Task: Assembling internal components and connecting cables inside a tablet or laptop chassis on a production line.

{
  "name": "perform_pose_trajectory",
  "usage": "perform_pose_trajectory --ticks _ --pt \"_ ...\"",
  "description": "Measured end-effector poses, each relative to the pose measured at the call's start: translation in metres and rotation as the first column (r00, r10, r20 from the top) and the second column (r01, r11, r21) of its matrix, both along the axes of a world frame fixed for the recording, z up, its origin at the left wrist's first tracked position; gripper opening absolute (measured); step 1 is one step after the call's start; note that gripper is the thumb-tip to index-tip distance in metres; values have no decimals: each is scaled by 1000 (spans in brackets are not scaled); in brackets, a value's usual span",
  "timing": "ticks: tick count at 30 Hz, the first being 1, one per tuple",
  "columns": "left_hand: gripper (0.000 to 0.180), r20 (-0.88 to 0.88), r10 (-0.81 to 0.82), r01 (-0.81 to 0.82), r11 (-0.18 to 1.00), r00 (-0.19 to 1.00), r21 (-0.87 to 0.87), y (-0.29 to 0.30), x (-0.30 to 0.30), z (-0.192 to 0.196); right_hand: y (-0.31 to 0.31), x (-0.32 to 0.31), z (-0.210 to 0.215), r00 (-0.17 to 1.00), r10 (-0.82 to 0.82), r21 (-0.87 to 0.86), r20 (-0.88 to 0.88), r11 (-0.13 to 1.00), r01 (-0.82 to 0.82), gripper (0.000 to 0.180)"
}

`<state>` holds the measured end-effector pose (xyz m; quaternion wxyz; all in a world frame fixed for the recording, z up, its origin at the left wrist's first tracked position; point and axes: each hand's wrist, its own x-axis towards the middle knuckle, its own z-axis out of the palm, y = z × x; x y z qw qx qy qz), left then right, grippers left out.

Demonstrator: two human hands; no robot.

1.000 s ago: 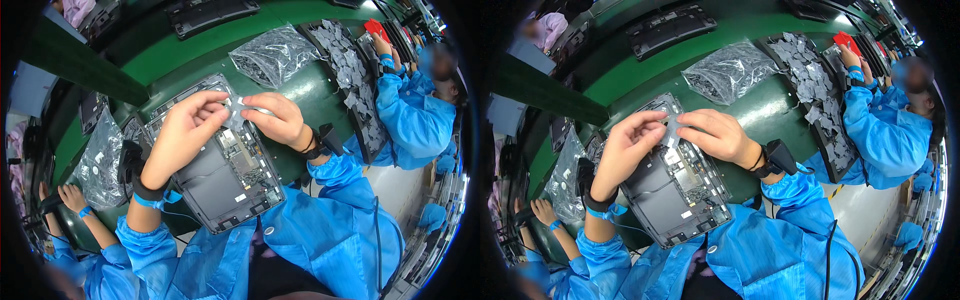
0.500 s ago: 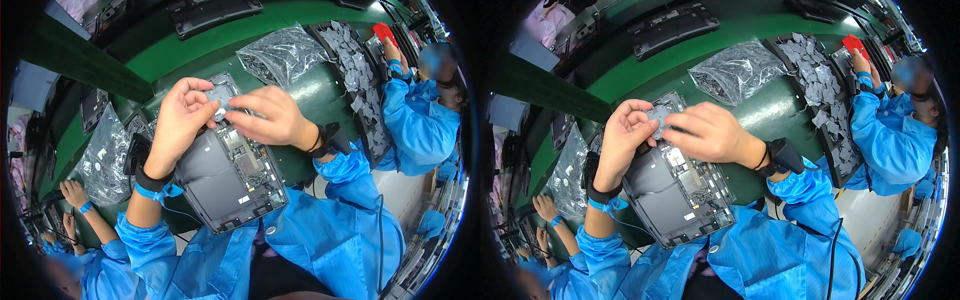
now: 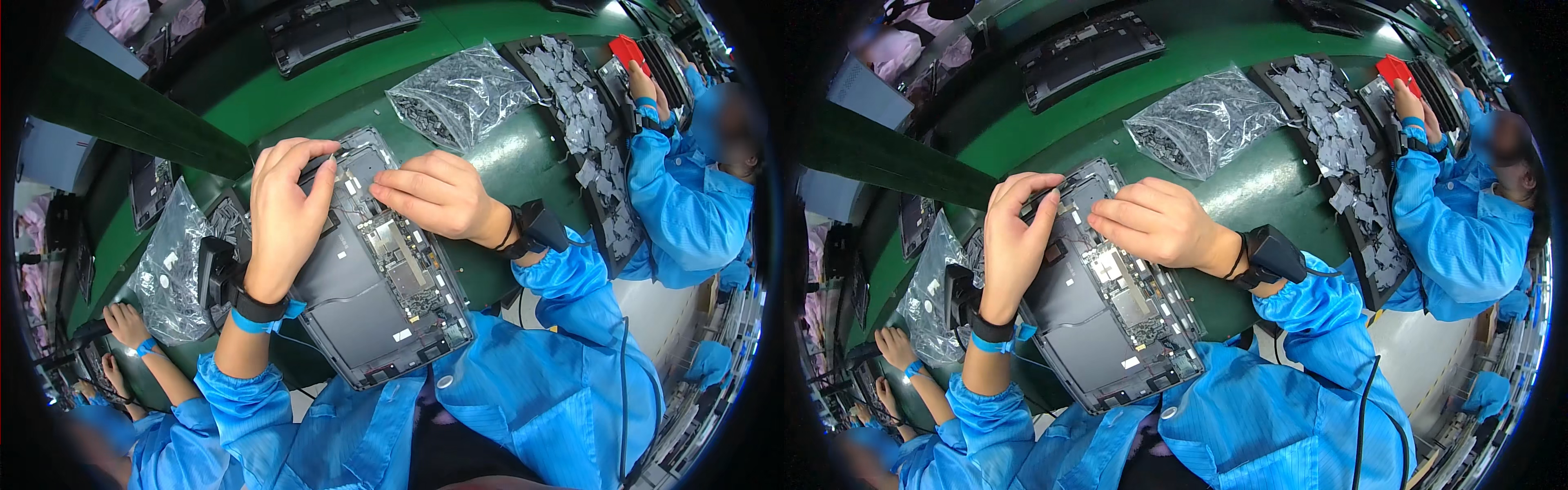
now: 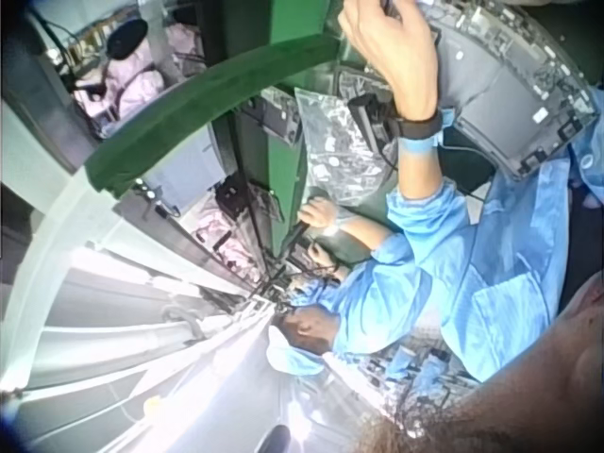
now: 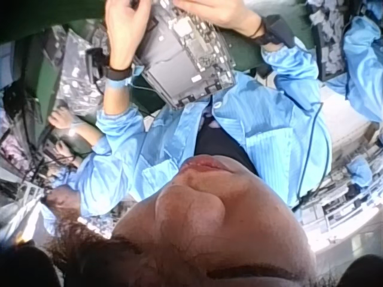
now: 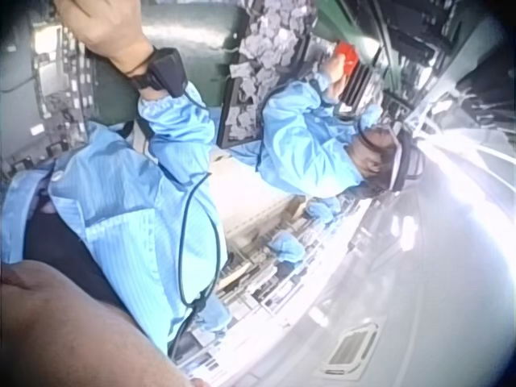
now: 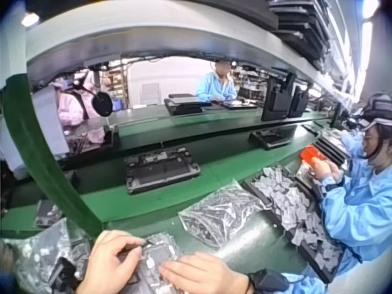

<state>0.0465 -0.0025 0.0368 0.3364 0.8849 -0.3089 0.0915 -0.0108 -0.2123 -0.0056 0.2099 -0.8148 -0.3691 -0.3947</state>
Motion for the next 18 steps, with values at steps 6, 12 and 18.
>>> perform_pose_trajectory --ticks 6,12,18 --pt "17 -237 -50 11 987 970 -162 -2 6 -14 4 0 8 995 -103 -59 -18 993 101 21" --pt "13 -190 -24 -2 991 982 -135 -4 6 -17 13 -2 9 983 -154 -89 -100 985 145 15" --pt "11 -148 1 -19 992 989 -125 -8 6 -18 12 -9 22 967 -231 -273 -105 942 195 19"
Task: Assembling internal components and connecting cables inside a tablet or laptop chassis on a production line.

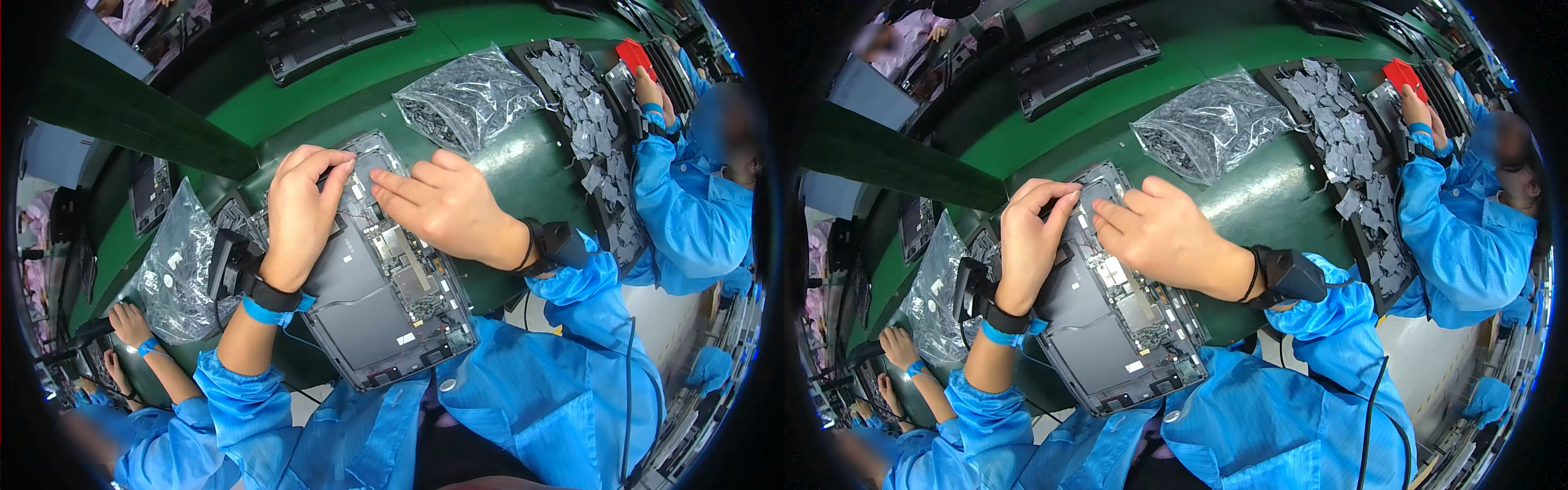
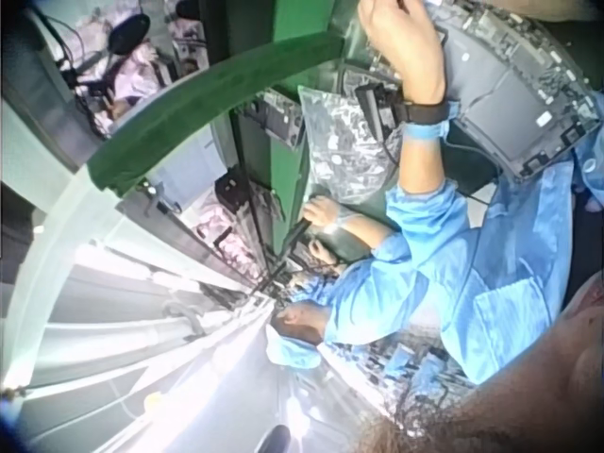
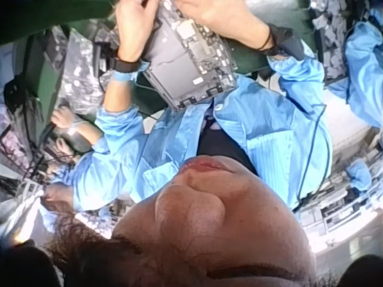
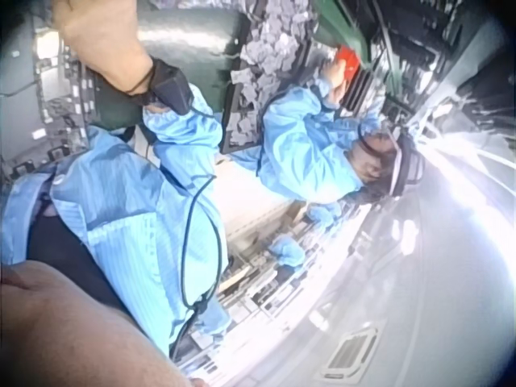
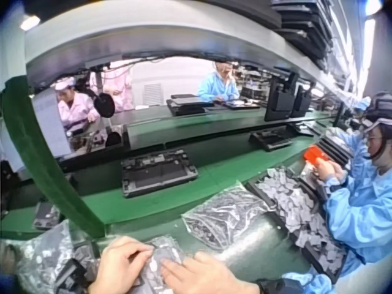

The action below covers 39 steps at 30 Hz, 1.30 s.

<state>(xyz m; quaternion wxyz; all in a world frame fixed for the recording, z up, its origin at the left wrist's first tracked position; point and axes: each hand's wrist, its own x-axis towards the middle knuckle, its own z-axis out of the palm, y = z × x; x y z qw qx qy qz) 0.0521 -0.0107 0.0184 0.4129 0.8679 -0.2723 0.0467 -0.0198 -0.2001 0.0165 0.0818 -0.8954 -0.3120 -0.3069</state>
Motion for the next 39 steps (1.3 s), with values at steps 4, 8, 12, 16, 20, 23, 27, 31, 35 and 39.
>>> perform_pose_trajectory --ticks 4,8,12,16,20,23,27,31,35,39 --pt "9 1 23 -23 999 1000 29 -1 0 0 11 -4 4 999 -43 -37 -11 998 43 21" --pt "9 17 11 -11 1000 1000 7 -1 1 -4 11 -6 16 981 -78 -175 -179 984 46 26" --pt "9 0 2 -2 1000 1000 -14 -2 3 -8 10 0 21 946 -31 -271 -324 961 -62 28" --pt "13 6 -52 51 998 999 25 -1 4 -5 11 1 15 924 -95 -323 -370 946 -32 44" --pt "26 -167 -75 65 996 983 -61 10 0 5 1 -3 13 904 -68 -204 -422 979 -22 48" --pt "29 105 -38 35 999 994 33 34 -36 15 -7 -10 11 906 8 -109 -424 992 -60 50" --pt "36 107 80 -89 992 991 87 68 -90 19 4 -12 19 915 -101 -254 -389 967 -1 54" --pt "46 100 211 -219 973 972 76 81 -135 -6 -1 -3 22 895 -61 -280 -441 957 -72 59" --pt "57 -119 228 -238 969 966 -70 79 -160 -34 -16 7 12 845 50 -77 -532 991 -107 59" --pt "60 -459 76 -353 752 885 -556 77 -173 -44 -22 -21 5 931 96 307 -352 952 18 45"
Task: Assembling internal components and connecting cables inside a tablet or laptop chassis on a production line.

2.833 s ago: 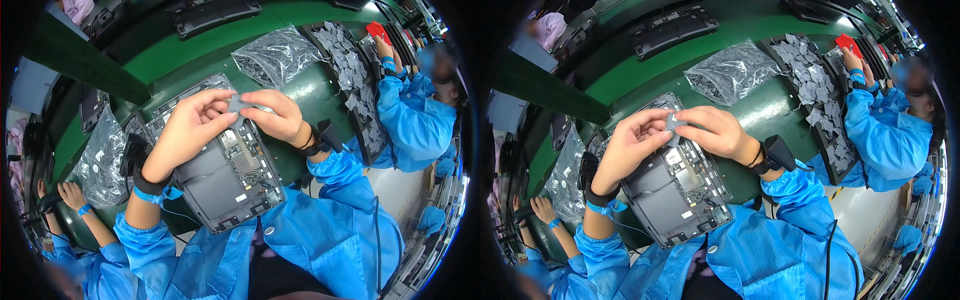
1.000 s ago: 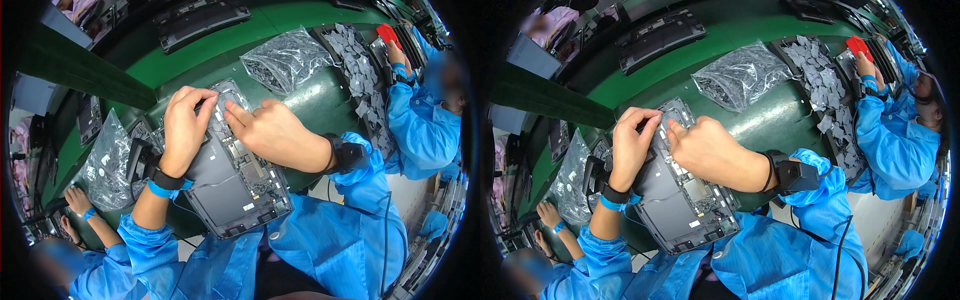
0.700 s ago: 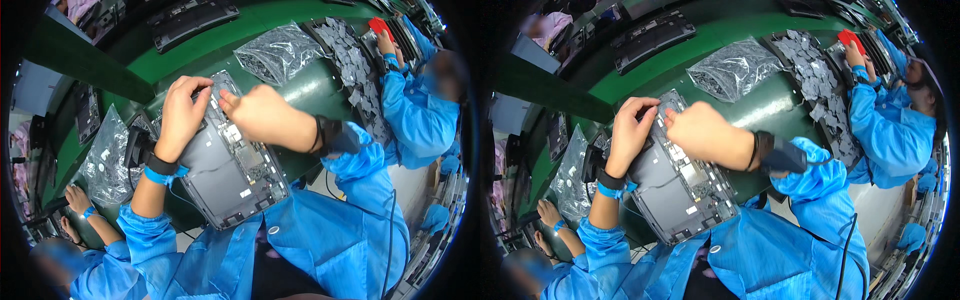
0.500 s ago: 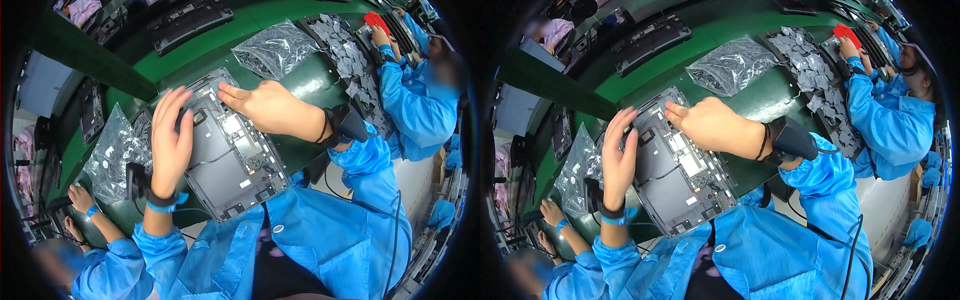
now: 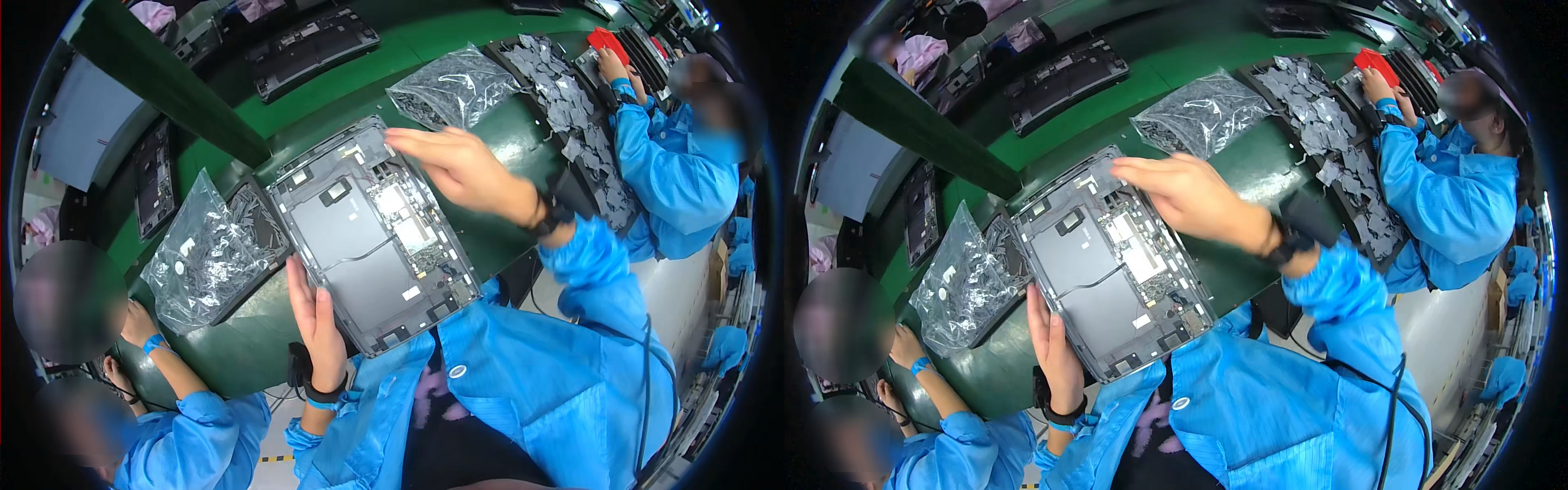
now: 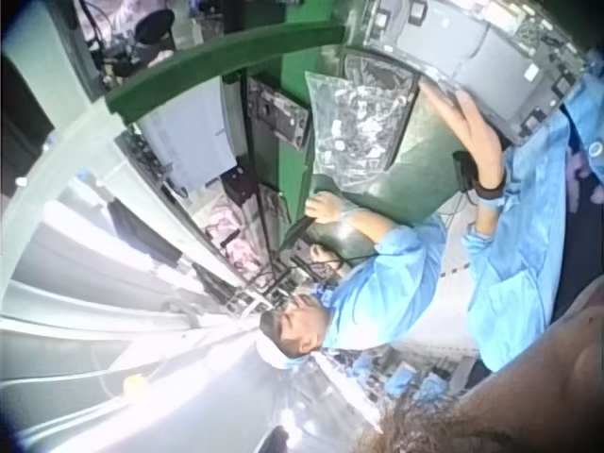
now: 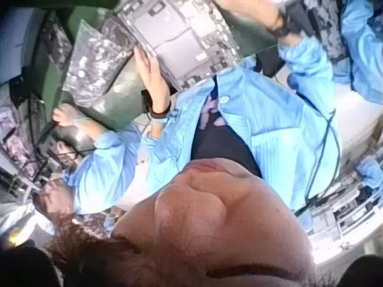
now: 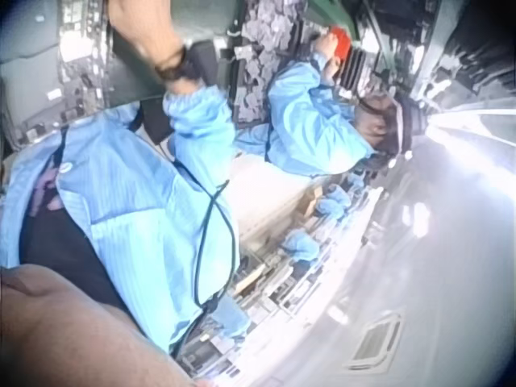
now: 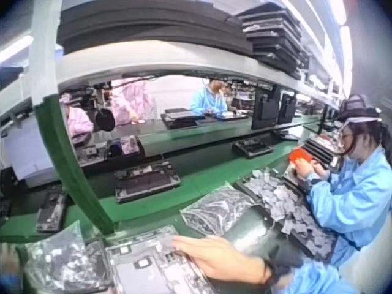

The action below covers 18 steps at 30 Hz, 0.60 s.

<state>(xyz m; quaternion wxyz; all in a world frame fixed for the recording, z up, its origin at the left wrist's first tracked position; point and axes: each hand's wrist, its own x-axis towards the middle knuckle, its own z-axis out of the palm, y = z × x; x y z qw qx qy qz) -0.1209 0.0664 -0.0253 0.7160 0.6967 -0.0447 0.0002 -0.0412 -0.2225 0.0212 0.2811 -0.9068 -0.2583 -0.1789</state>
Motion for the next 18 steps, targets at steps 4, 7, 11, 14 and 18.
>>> perform_pose_trajectory --ticks 4,7,11,14,18 --pt "56 -169 -90 48 970 981 -237 -12 -10 8 9 -68 -30 921 -63 483 -385 836 259 46" --pt "56 -206 -20 -41 957 978 -286 -18 -19 17 25 -90 -50 833 146 627 -533 729 274 48" --pt "55 -203 -23 -37 957 979 -287 -15 -22 19 41 -107 -54 844 12 524 -536 789 322 48" --pt "54 -201 -41 -22 954 979 -300 -17 -22 22 34 -107 -54 867 23 538 -498 793 288 49" --pt "57 -182 -50 -7 954 982 -299 -16 -20 45 39 -105 -22 812 276 750 -514 604 270 54"
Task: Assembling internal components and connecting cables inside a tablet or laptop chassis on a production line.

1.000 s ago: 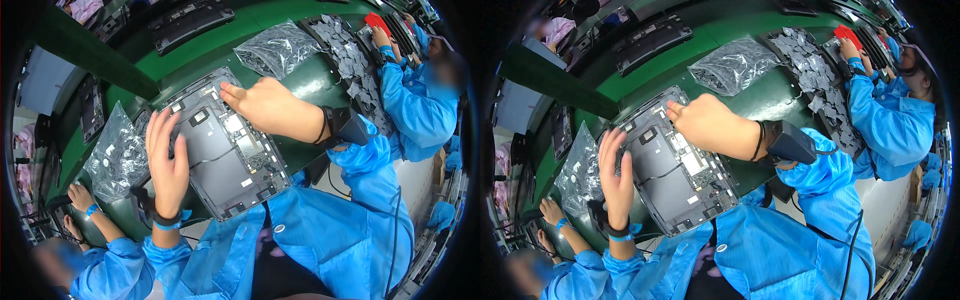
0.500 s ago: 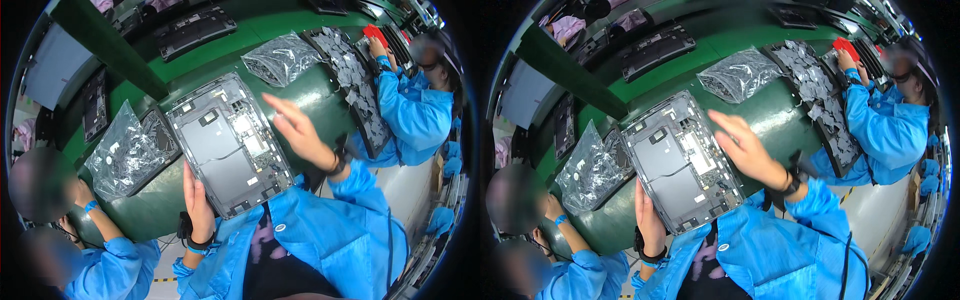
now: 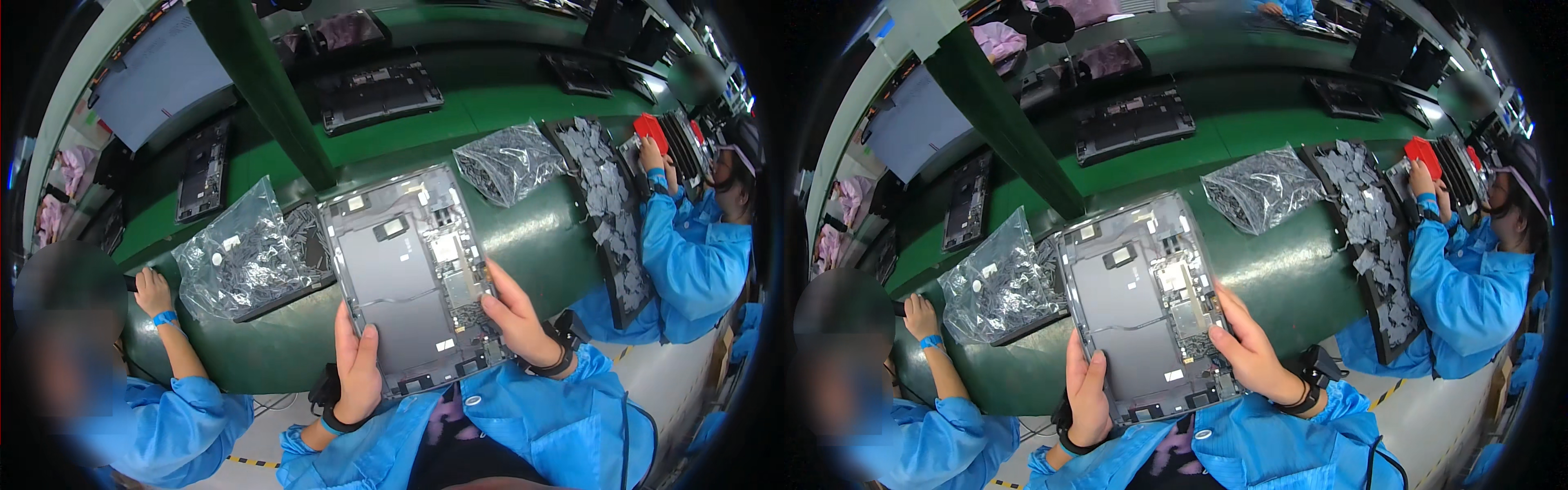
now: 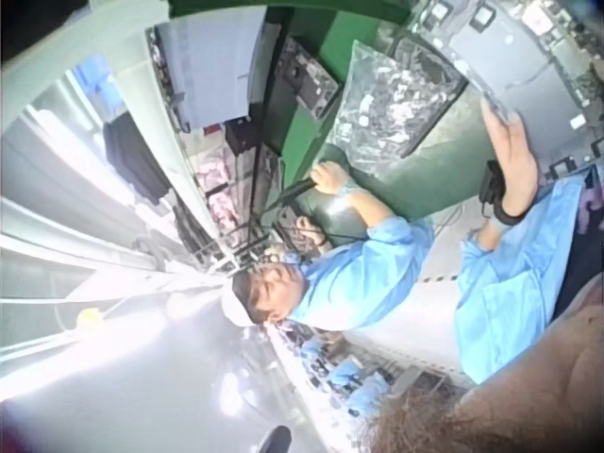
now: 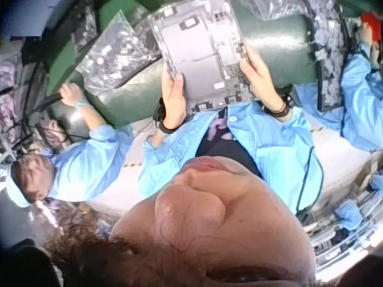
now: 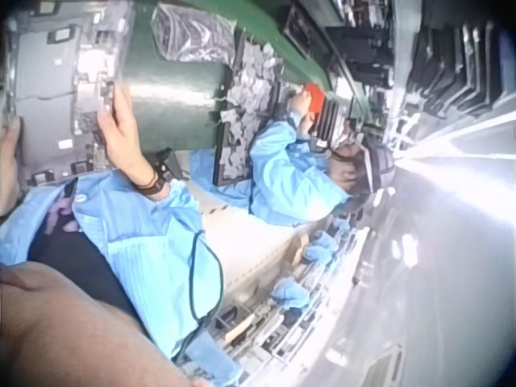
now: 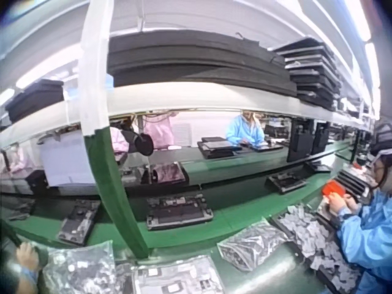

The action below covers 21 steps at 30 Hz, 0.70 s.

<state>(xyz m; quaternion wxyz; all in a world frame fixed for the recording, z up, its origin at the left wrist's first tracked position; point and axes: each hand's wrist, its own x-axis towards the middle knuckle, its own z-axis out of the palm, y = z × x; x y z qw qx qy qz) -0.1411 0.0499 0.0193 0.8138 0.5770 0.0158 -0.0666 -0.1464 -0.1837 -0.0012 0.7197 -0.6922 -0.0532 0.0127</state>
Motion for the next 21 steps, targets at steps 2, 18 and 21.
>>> perform_pose_trajectory --ticks 2,18,21 --pt "57 42 -15 15 1000 999 -6 0 12 9 1 12 28 991 64 268 -115 963 -31 62" --pt "32 7 39 -36 812 999 583 133 365 -36 -225 312 6 962 -202 290 -185 924 250 50" --pt "40 22 -33 0 553 999 833 125 425 -94 -242 346 -11 958 -195 281 -212 926 251 52"
